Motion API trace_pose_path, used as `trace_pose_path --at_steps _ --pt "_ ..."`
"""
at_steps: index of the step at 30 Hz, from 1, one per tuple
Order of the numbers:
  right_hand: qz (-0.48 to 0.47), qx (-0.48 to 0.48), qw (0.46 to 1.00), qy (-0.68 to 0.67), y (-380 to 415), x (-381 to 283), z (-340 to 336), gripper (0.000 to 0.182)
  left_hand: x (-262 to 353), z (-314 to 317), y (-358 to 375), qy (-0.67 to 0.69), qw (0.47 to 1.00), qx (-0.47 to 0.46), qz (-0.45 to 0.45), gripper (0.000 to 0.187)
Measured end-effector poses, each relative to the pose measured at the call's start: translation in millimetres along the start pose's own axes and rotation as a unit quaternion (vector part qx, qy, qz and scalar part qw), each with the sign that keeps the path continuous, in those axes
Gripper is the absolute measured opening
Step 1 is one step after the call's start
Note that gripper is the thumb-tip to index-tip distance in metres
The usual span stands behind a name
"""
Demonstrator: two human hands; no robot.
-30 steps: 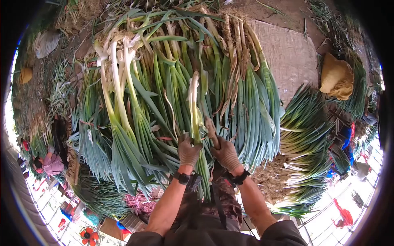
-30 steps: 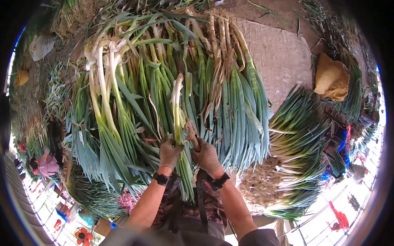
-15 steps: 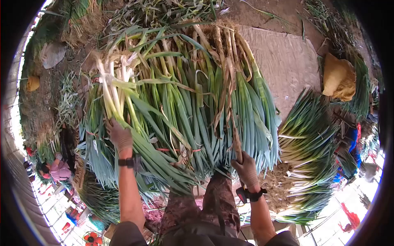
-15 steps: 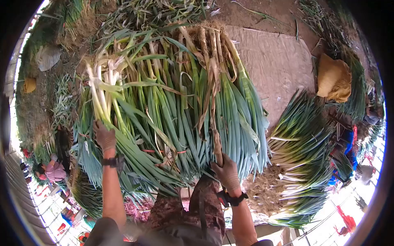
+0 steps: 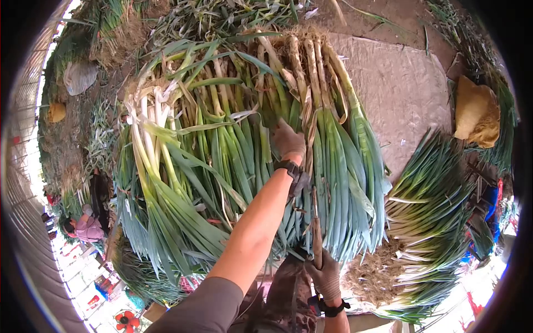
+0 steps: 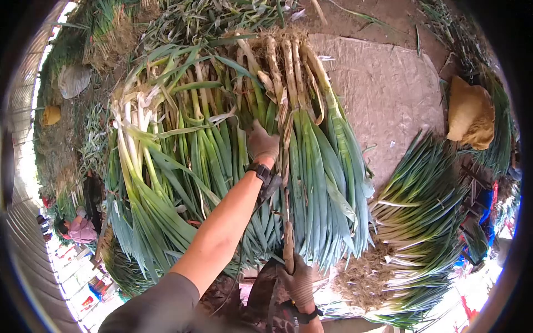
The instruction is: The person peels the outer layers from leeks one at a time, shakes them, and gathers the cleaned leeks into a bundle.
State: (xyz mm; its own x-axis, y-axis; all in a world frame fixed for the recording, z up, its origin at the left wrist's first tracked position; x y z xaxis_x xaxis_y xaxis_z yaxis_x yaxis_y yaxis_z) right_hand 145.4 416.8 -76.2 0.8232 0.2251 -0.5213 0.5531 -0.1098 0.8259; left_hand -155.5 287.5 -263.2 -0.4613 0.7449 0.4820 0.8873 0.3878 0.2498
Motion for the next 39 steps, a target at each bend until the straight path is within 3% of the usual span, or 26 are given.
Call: trace_pose_path --at_steps 4,8,9,12,13,14,16,17,18,20,21,22,24,25,28,32,33,37,39 --pt "-0.007 0.005 0.999 -0.046 -7.3 7.8 1.5 0.041 -29.1 3.1 -24.0 0.11 0.978 -0.152 -0.093 0.06" --pt "0.038 0.003 0.998 -0.056 -4.6 -3.8 -0.5 0.041 -46.4 19.9 -35.3 0.177 0.927 -0.309 -0.119 0.056" --pt "0.03 0.004 0.998 -0.049 -6.5 -3.5 0.1 0.041 -40.6 9.6 -29.8 0.204 0.926 -0.294 -0.118 0.048" --pt "0.006 0.001 0.999 -0.046 -1.2 -1.8 1.7 0.043 -51.2 -28.1 -8.2 0.409 0.832 -0.334 -0.168 0.042" --pt "0.001 -0.004 0.999 -0.039 1.2 -8.0 2.4 0.043 -48.9 -62.8 4.4 0.407 0.819 -0.36 -0.184 0.039" --pt "-0.005 -0.008 0.999 -0.031 5.5 -13.6 2.7 0.043 -70.9 -78.3 10.5 0.374 0.818 -0.399 -0.178 0.048" --pt "-0.022 -0.035 0.999 -0.01 20.7 -24.4 7.3 0.047 -116.1 -116.3 44.7 0.305 0.852 -0.383 -0.188 0.068" --pt "-0.041 -0.05 0.998 0.003 27.6 -33.3 11.0 0.048 -110.6 -150.9 71.3 0.343 0.811 -0.443 -0.172 0.069" --pt "-0.059 -0.066 0.996 0.015 35.2 -43.7 16.2 0.05 -157.2 -154.6 93.3 0.302 0.878 -0.36 -0.087 0.061" --pt "-0.052 -0.109 0.992 0.029 51.8 -56.3 32.9 0.055 -182.0 -195.5 154.4 0.281 0.862 -0.389 -0.162 0.058" --pt "-0.056 -0.129 0.989 0.04 57.9 -53.4 43.5 0.055 -188.3 -207.7 183.7 0.335 0.825 -0.4 -0.216 0.053" --pt "-0.059 -0.148 0.986 0.053 64.3 -49.9 53.5 0.056 -196.7 -212.8 205.9 0.287 0.862 -0.377 -0.179 0.047" --pt "-0.059 -0.159 0.982 0.088 80.7 -43.7 65.3 0.054 -203.0 -219.7 245.6 0.3 0.848 -0.378 -0.22 0.044" --pt "-0.049 -0.157 0.981 0.102 88.1 -41.7 69.7 0.052 -205.1 -222.2 253.4 0.299 0.839 -0.401 -0.215 0.04" --pt "-0.049 -0.149 0.98 0.121 107.2 -33.6 80.2 0.047 -224.5 -206.1 260.5 0.266 0.89 -0.335 -0.158 0.038" --pt "-0.042 -0.154 0.975 0.155 114.7 -22.7 85.8 0.044 -225.6 -199.9 250.2 0.31 0.921 -0.205 -0.115 0.053" --pt "-0.041 -0.158 0.972 0.17 111.6 -15.9 88.5 0.044 -246.1 -185.7 252.6 0.235 0.953 -0.188 -0.038 0.057" --pt "-0.063 -0.135 0.976 0.156 93.7 -20.6 103.8 0.044 -243.3 -194.4 248.7 0.14 0.972 -0.182 -0.057 0.066" --pt "-0.077 -0.126 0.973 0.176 80.2 -18.9 109.0 0.045 -239.6 -198.6 250.8 0.17 0.966 -0.177 -0.084 0.065"
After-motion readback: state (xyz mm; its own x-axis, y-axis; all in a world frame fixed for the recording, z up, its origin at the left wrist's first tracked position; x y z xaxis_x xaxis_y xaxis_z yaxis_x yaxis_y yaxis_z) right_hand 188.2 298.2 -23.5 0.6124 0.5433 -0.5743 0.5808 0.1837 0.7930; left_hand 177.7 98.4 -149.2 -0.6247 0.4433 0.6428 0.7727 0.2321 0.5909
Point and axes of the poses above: each hand's wrist, its own y-axis away from the middle knuckle, its own z-axis out of the palm, x = y × z, the point moved 5 cm from there along -y, towards the middle knuckle, and after that the axes turned 1 degree about -y, right-handed, at the moved point
